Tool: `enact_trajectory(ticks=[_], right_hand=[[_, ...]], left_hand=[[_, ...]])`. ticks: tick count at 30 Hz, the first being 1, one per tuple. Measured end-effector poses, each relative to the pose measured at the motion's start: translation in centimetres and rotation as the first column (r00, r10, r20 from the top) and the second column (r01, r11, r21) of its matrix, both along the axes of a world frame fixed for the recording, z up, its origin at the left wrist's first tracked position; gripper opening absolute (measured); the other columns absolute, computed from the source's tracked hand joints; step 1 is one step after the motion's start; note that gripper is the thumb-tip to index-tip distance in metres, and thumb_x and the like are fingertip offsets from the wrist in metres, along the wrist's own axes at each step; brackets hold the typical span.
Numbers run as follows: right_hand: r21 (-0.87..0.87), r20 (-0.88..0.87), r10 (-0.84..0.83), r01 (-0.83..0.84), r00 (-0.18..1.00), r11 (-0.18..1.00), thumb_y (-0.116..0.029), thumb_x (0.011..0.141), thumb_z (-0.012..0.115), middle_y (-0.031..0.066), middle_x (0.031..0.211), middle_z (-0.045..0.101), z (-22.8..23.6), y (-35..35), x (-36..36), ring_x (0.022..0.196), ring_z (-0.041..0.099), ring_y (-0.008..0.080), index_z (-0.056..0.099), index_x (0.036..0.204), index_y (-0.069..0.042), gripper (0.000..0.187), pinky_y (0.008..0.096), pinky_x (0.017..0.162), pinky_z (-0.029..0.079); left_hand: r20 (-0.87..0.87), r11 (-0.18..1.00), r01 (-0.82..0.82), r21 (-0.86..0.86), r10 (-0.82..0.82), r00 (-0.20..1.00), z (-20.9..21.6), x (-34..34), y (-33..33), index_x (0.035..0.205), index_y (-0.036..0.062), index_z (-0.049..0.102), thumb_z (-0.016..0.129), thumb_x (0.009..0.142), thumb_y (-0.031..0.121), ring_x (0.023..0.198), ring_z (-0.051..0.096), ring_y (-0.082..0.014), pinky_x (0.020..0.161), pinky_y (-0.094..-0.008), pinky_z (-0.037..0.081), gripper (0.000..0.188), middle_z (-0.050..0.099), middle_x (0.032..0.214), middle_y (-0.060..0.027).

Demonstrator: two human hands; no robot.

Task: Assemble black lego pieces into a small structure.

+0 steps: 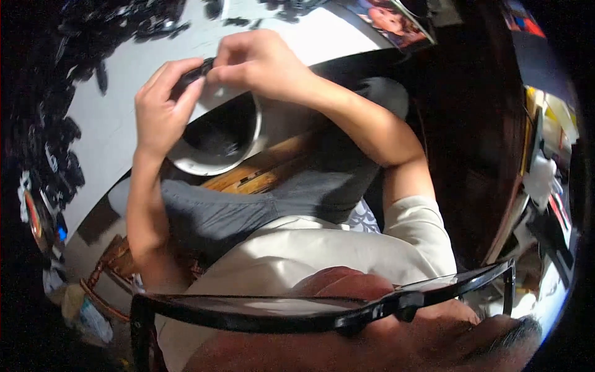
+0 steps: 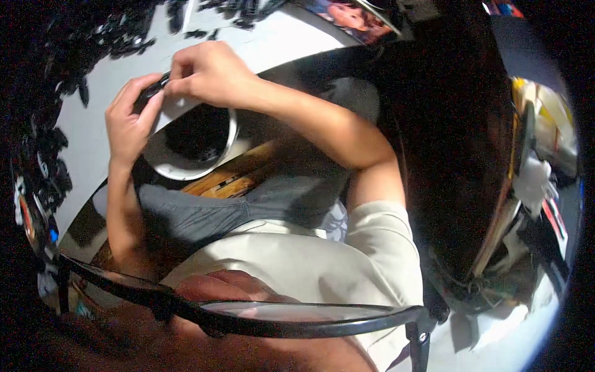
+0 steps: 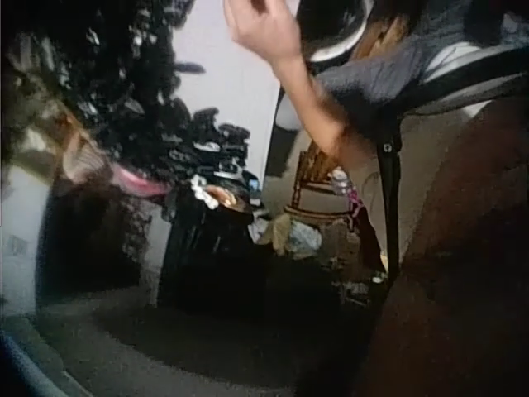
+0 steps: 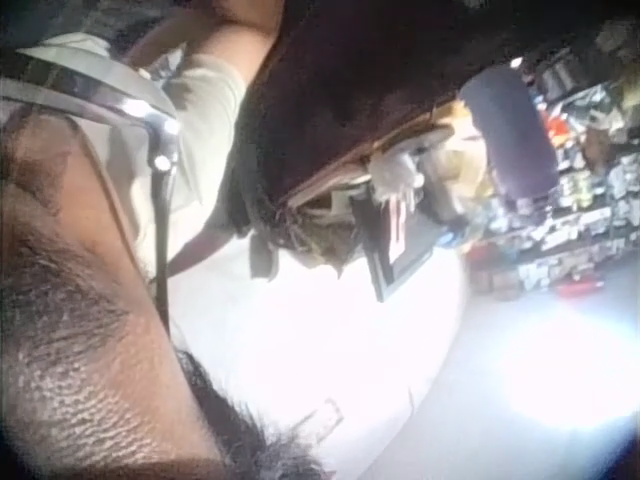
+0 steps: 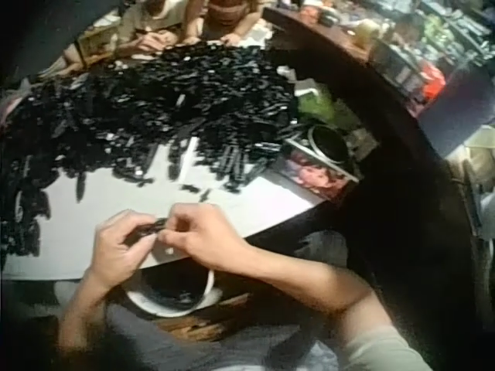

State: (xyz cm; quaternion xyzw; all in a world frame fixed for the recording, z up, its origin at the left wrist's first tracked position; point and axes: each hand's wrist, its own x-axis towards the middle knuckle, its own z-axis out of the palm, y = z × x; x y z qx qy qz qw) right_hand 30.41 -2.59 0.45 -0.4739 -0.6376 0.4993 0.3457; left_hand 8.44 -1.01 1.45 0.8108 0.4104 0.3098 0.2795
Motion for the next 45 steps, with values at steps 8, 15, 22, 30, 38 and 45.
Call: enact_trajectory(ticks=[8,15,22,30,38,45], right_hand=[[0.055,-0.228,0.023,-0.011,0.973,0.998,-0.011,0.101,0.064,0.0019,0.093,0.071,-0.6,-0.3,-0.1,0.08,0.063,0.006,0.067,0.128,-0.003,0.028,0.0223,0.07,0.053],[-0.175,-0.453,-0.22,0.155,0.864,0.972,-0.011,0.1,0.065,0.0097,0.08,0.075,0.3,-0.8,-0.8,0.067,0.072,0.0122,0.069,0.105,0.003,0.016,0.0256,0.057,0.057],[-0.257,-0.332,-0.147,0.06,0.932,0.964,-0.018,0.102,0.065,0.0041,0.079,0.072,0.6,-1.2,-1.0,0.065,0.067,0.0085,0.065,0.099,-0.002,0.017,0.0211,0.053,0.051],[-0.218,-0.277,-0.121,0.06,0.953,0.974,-0.024,0.1,0.069,0.0065,0.073,0.071,-0.2,-0.7,-0.7,0.062,0.068,0.0126,0.066,0.099,-0.003,0.021,0.0261,0.052,0.051],[0.348,0.317,-0.202,0.085,0.927,0.934,-0.046,0.097,0.066,0.0203,0.069,0.067,-0.2,-0.7,-0.7,0.065,0.07,0.0362,0.07,0.092,-0.004,0.042,0.0425,0.059,0.053],[0.306,0.197,-0.081,0.017,0.977,0.952,-0.042,0.095,0.068,0.0206,0.071,0.067,0.7,-1.1,-0.4,0.066,0.068,0.0391,0.07,0.09,-0.003,0.039,0.0448,0.061,0.053]], left_hand=[[0.005,1.0,0.015,-0.014,-0.015,1.0,-0.5,0.5,0.0,0.113,0.0034,0.071,0.073,0.088,0.003,0.091,0.073,-0.0237,0.083,-0.0343,0.055,0.026,0.074,0.102,-0.012],[0.003,1.0,-0.005,-0.022,0.005,1.0,-0.7,0.7,-0.1,0.116,0.0026,0.071,0.073,0.087,0.003,0.092,0.073,-0.0234,0.084,-0.034,0.055,0.029,0.075,0.103,-0.0135],[0.06,0.994,0.016,-0.106,-0.009,0.998,-1.2,0.7,-0.4,0.117,0.0019,0.072,0.074,0.087,0.003,0.091,0.071,-0.0182,0.083,-0.0318,0.055,0.03,0.075,0.104,-0.011],[0.173,0.956,0.073,-0.283,-0.024,0.985,-0.8,0.3,0.0,0.119,0.0005,0.072,0.073,0.092,0.005,0.088,0.066,-0.011,0.08,-0.0262,0.053,0.028,0.074,0.105,-0.0051],[0.376,0.794,0.18,-0.581,0.065,0.924,-0.3,-1.2,0.2,0.127,-0.0006,0.065,0.063,0.102,0.01,0.085,0.063,-0.0064,0.077,-0.0222,0.054,0.028,0.071,0.106,-0.0054],[0.482,0.741,0.36,-0.567,-0.056,0.875,-0.7,-1.5,0.8,0.13,-0.0012,0.063,0.063,0.1,0.008,0.094,0.066,-0.011,0.083,-0.0264,0.056,0.031,0.067,0.12,-0.0077]])
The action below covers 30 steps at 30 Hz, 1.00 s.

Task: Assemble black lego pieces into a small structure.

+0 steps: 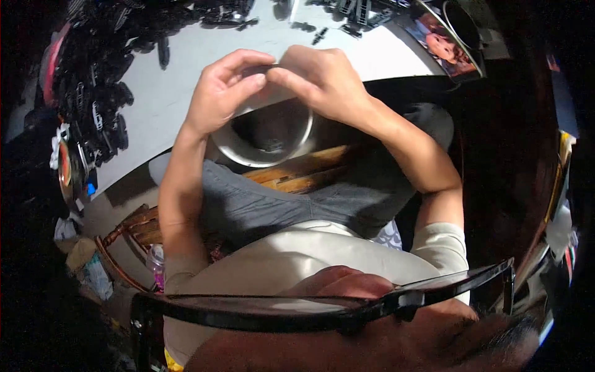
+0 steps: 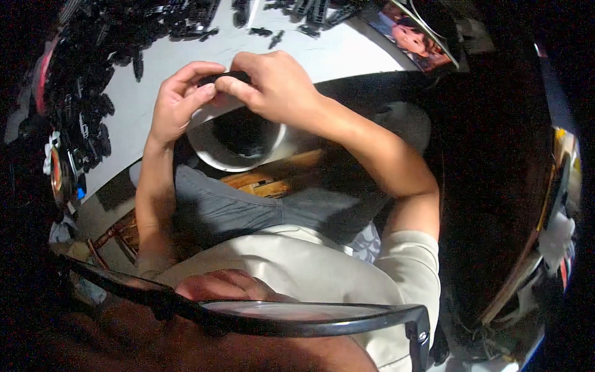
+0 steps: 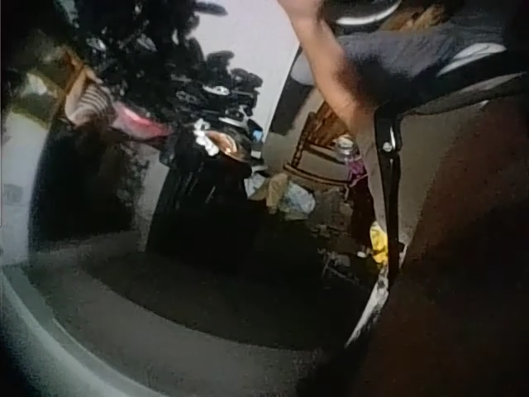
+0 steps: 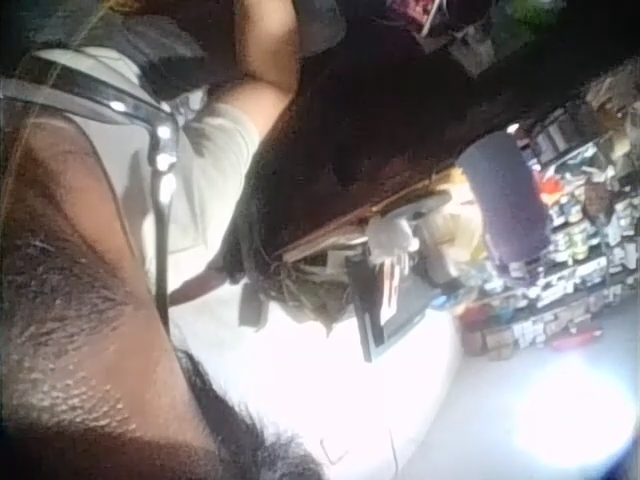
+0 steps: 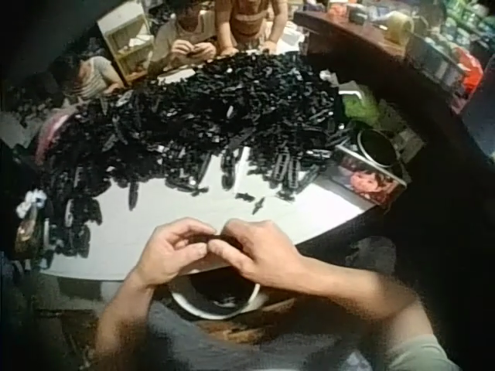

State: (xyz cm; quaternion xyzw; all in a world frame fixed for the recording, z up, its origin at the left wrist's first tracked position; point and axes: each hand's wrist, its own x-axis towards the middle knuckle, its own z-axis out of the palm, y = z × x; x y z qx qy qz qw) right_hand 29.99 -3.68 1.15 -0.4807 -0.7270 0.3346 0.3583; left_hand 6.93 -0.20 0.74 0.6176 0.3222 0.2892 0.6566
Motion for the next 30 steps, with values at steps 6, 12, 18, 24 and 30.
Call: enact_trajectory(ticks=[6,12,18,24,30], right_hand=[[-0.026,0.201,0.312,-0.313,0.929,0.949,-0.05,0.093,0.068,0.0172,0.075,0.07,0.3,-1.0,-0.6,0.073,0.069,0.041,0.068,0.093,-0.007,0.043,0.0515,0.068,0.055],[0.363,0.389,-0.142,-0.01,0.91,0.932,-0.018,0.09,0.068,0.013,0.088,0.068,-1.5,1.2,-0.3,0.074,0.073,0.0326,0.064,0.096,-0.008,0.012,0.0445,0.059,0.057],[0.487,0.558,-0.45,0.164,0.697,0.858,-0.007,0.082,0.068,0.0167,0.1,0.066,-0.7,2.2,1.9,0.084,0.073,0.0321,0.064,0.102,-0.004,0.021,0.0434,0.067,0.06],[0.36,0.572,-0.361,0.171,0.736,0.917,-0.006,0.084,0.065,0.0197,0.103,0.064,-1.0,1.5,2.2,0.091,0.072,0.0346,0.062,0.105,-0.001,0.022,0.0436,0.072,0.061],[0.34,0.615,-0.399,0.227,0.681,0.913,-0.013,0.085,0.066,0.0201,0.1,0.068,-0.6,1.4,2.9,0.085,0.075,0.0322,0.067,0.094,-0.001,0.015,0.044,0.063,0.061]], left_hand=[[-0.396,0.759,-0.134,0.637,0.472,0.787,0.0,-0.9,3.0,0.132,0.0104,0.065,0.068,0.095,0.009,0.111,0.066,-0.0178,0.095,-0.0325,0.053,0.038,0.068,0.126,-0.0069],[-0.324,0.257,0.197,0.946,0.783,0.531,-1.3,-1.2,5.2,0.138,0.0151,0.063,0.065,0.094,0.018,0.143,0.04,-0.0348,0.118,-0.0462,0.036,0.044,0.052,0.15,-0.0105],[-0.408,0.329,0.241,0.913,0.756,0.512,-1.6,-1.9,5.0,0.134,0.0104,0.063,0.065,0.094,0.018,0.145,0.038,-0.036,0.12,-0.0469,0.033,0.041,0.052,0.149,-0.0112],[-0.393,0.334,0.211,0.919,0.716,0.577,-1.2,-1.8,4.4,0.116,0.005,0.066,0.067,0.092,0.012,0.132,0.053,-0.0332,0.11,-0.0463,0.041,0.025,0.065,0.128,-0.0124],[-0.383,0.415,0.116,0.902,0.647,0.659,-0.4,0.0,2.8,0.114,0.0045,0.065,0.07,0.089,0.007,0.111,0.062,-0.0312,0.096,-0.0417,0.05,0.026,0.069,0.113,-0.0118]])
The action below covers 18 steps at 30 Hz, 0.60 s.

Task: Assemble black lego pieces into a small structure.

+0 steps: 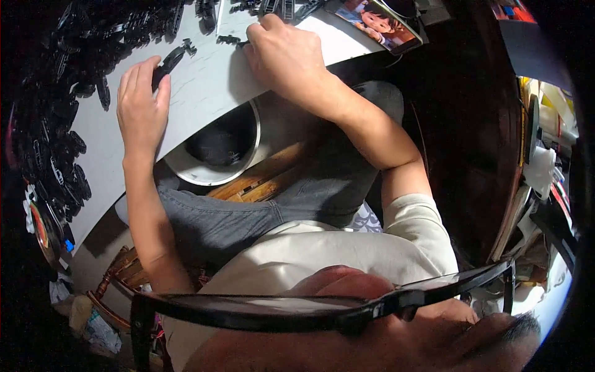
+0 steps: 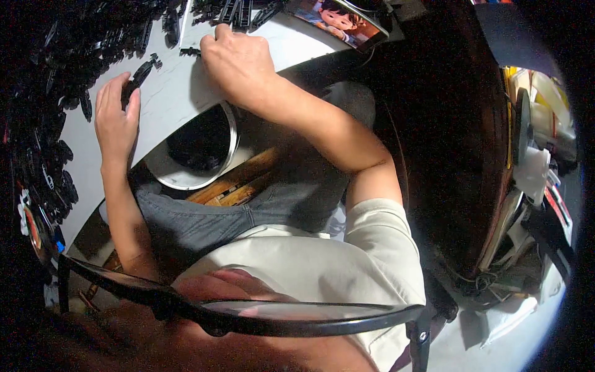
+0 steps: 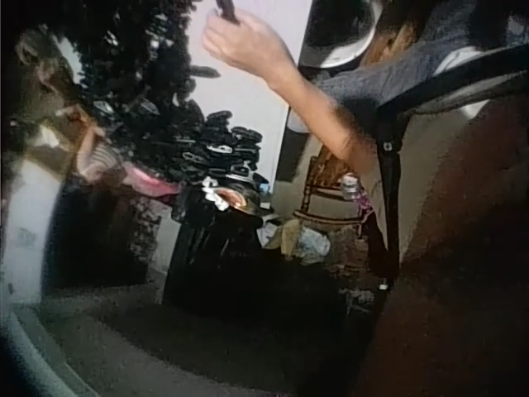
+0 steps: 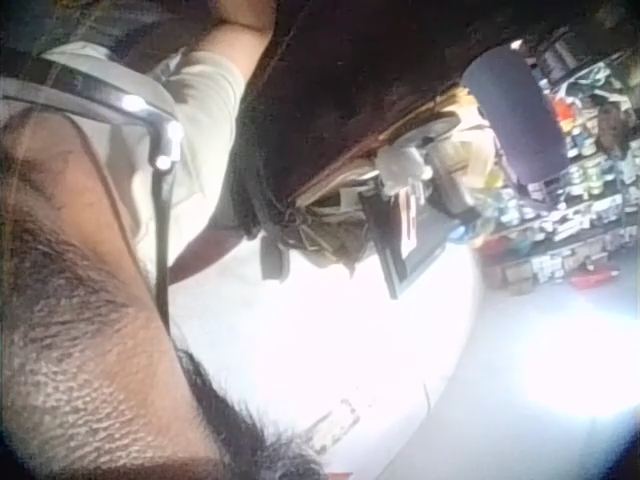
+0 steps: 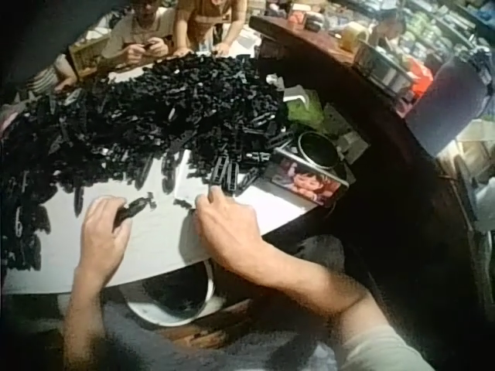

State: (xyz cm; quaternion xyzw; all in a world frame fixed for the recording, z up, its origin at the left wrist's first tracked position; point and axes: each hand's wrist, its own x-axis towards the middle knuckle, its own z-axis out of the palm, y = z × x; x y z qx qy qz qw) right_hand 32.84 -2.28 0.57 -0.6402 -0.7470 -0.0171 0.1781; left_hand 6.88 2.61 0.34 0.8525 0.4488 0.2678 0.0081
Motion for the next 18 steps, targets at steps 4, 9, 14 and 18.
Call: enact_trajectory(ticks=[4,9,14,18], right_hand=[[0.003,0.057,0.024,-0.024,0.998,1.0,-0.012,0.082,0.067,0.019,0.096,0.071,0.0,-0.2,-0.1,0.08,0.076,0.0311,0.068,0.093,-0.001,0.016,0.0426,0.06,0.061],[0.067,0.027,0.049,-0.051,0.998,0.996,-0.011,0.078,0.069,0.0174,0.09,0.072,0.0,-0.2,-0.2,0.077,0.076,0.0305,0.067,0.093,-0.001,0.018,0.0424,0.057,0.06],[0.192,-0.346,0.183,-0.122,0.92,0.974,-0.014,0.088,0.066,0.0187,0.089,0.07,0.2,-0.2,-0.5,0.079,0.073,0.0361,0.063,0.096,-0.004,0.013,0.0455,0.064,0.058],[0.13,-0.72,0.223,-0.188,0.657,0.974,-0.019,0.097,0.066,0.0154,0.082,0.07,0.3,0.1,-0.8,0.072,0.072,0.0298,0.067,0.103,-0.005,0.015,0.0395,0.065,0.056]], left_hand=[[-0.011,0.999,0.009,-0.052,-0.01,1.0,0.3,0.0,-0.3,0.113,0.0039,0.066,0.071,0.089,0.007,0.11,0.062,-0.0317,0.096,-0.0423,0.049,0.025,0.069,0.112,-0.0118],[0.069,0.995,0.012,-0.102,-0.005,0.998,0.4,0.0,-0.5,0.115,0.0034,0.067,0.071,0.09,0.007,0.105,0.065,-0.0313,0.093,-0.04,0.051,0.026,0.069,0.11,-0.0134],[0.368,0.946,0.05,-0.319,0.075,0.927,0.8,1.1,-2.2,0.112,0.0027,0.068,0.073,0.091,0.007,0.092,0.07,-0.0216,0.083,-0.033,0.055,0.022,0.072,0.103,-0.013],[0.52,0.907,0.217,-0.36,0.002,0.854,0.9,1.5,-2.8,0.11,0.0034,0.07,0.074,0.089,0.004,0.09,0.067,-0.0146,0.082,-0.028,0.053,0.022,0.069,0.098,-0.0066]])
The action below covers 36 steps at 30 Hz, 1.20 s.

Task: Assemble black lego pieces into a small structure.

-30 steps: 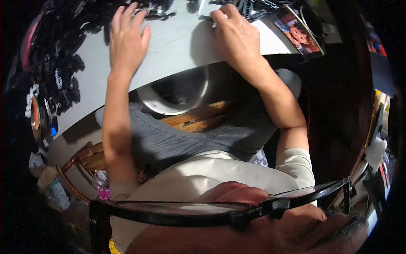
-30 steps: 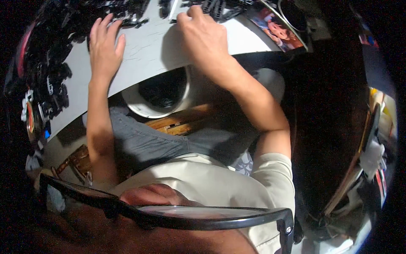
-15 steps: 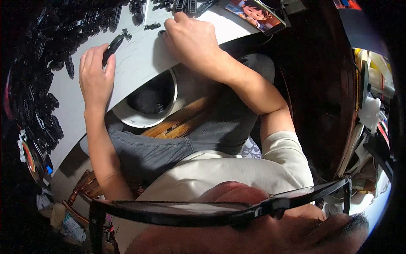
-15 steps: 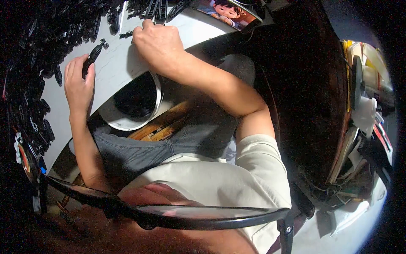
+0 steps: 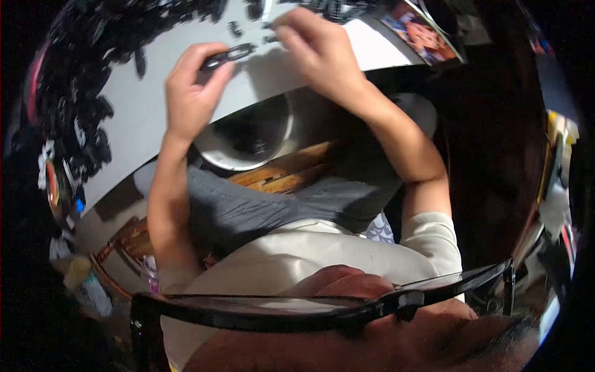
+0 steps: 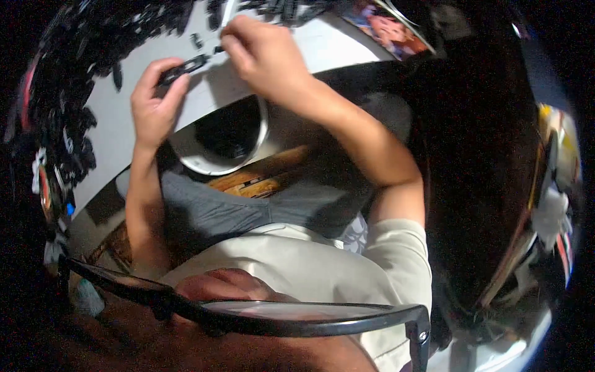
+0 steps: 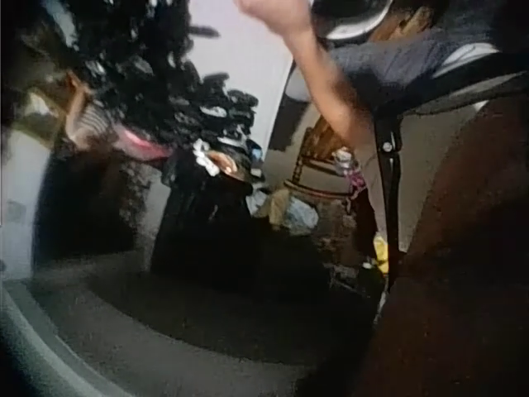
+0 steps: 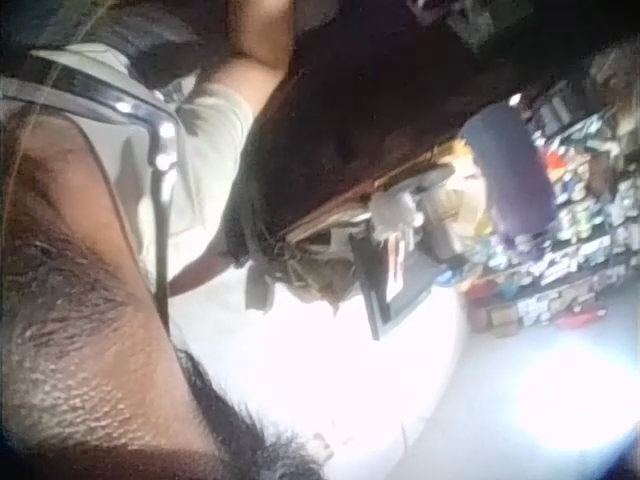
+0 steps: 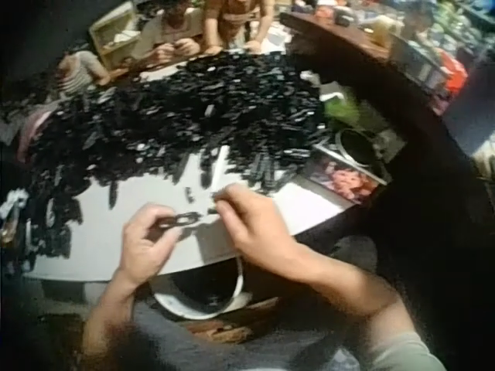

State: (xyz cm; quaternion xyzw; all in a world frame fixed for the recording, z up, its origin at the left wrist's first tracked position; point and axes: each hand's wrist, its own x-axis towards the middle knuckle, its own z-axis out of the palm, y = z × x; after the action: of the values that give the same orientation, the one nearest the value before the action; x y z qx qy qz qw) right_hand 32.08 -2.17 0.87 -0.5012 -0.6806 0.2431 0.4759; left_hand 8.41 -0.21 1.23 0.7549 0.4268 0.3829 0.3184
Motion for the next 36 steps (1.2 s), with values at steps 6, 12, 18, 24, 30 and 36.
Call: enact_trajectory(ticks=[6,12,18,24,30,36], right_hand=[[-0.486,-0.655,-0.014,-0.406,0.756,0.774,-0.023,0.103,0.066,0.0034,0.079,0.069,0.9,-0.5,-0.8,0.066,0.068,0.0093,0.068,0.102,-0.002,0.022,0.0248,0.054,0.053],[-0.451,-0.775,-0.022,-0.528,0.632,0.72,-0.022,0.102,0.067,0.0061,0.085,0.071,-0.1,-0.4,-1.2,0.067,0.068,0.0107,0.067,0.103,-0.001,0.021,0.0236,0.057,0.055],[-0.467,-0.749,0.028,-0.558,0.662,0.686,-0.024,0.103,0.066,0.0041,0.091,0.071,-0.1,-0.5,-1.6,0.07,0.068,0.0083,0.067,0.108,-0.005,0.02,0.0201,0.058,0.054],[-0.473,-0.615,0.116,-0.483,0.78,0.737,-0.021,0.102,0.066,0.0035,0.09,0.07,0.0,-1.2,-2.4,0.066,0.067,0.0088,0.067,0.107,-0.004,0.018,0.0213,0.055,0.054],[-0.501,-0.495,0.08,-0.359,0.865,0.787,-0.022,0.102,0.067,0.0016,0.084,0.069,-0.2,-1.3,-2.6,0.065,0.065,0.0079,0.067,0.105,-0.005,0.017,0.0197,0.053,0.05],[-0.449,-0.428,0.082,-0.29,0.9,0.845,-0.024,0.1,0.068,0.0062,0.075,0.071,-0.9,-1.4,-2.6,0.063,0.068,0.0137,0.068,0.103,-0.002,0.022,0.0274,0.052,0.051]], left_hand=[[0.123,0.994,0.069,-0.089,-0.058,0.991,-0.5,0.0,-0.5,0.112,0.0052,0.073,0.078,0.087,0.005,0.09,0.068,-0.0122,0.08,-0.0264,0.054,0.025,0.072,0.101,-0.0052],[0.073,0.997,0.072,-0.014,-0.071,0.995,-0.5,-0.2,-0.4,0.115,0.0076,0.074,0.079,0.086,0.007,0.085,0.069,-0.0107,0.075,-0.0252,0.055,0.029,0.074,0.099,-0.0043],[0.018,0.997,0.08,-0.018,-0.079,0.997,-0.4,-0.1,-0.5,0.116,0.0076,0.073,0.078,0.086,0.008,0.081,0.07,-0.013,0.073,-0.0284,0.057,0.03,0.075,0.097,-0.0073],[-0.089,0.99,0.129,0.05,-0.124,0.988,-0.9,0.0,-0.6,0.116,0.0089,0.073,0.075,0.087,0.01,0.083,0.073,-0.0201,0.075,-0.0329,0.058,0.03,0.075,0.1,-0.0111],[-0.071,0.99,0.13,-0.051,-0.134,0.988,-0.5,-0.1,-0.4,0.115,0.007,0.073,0.076,0.087,0.012,0.083,0.074,-0.0212,0.075,-0.0329,0.058,0.029,0.075,0.1,-0.012],[0.002,0.969,0.187,-0.162,-0.189,0.982,-0.3,-0.2,-0.5,0.115,0.0052,0.073,0.074,0.093,0.014,0.085,0.07,-0.0127,0.077,-0.0294,0.056,0.024,0.075,0.098,-0.0073]])
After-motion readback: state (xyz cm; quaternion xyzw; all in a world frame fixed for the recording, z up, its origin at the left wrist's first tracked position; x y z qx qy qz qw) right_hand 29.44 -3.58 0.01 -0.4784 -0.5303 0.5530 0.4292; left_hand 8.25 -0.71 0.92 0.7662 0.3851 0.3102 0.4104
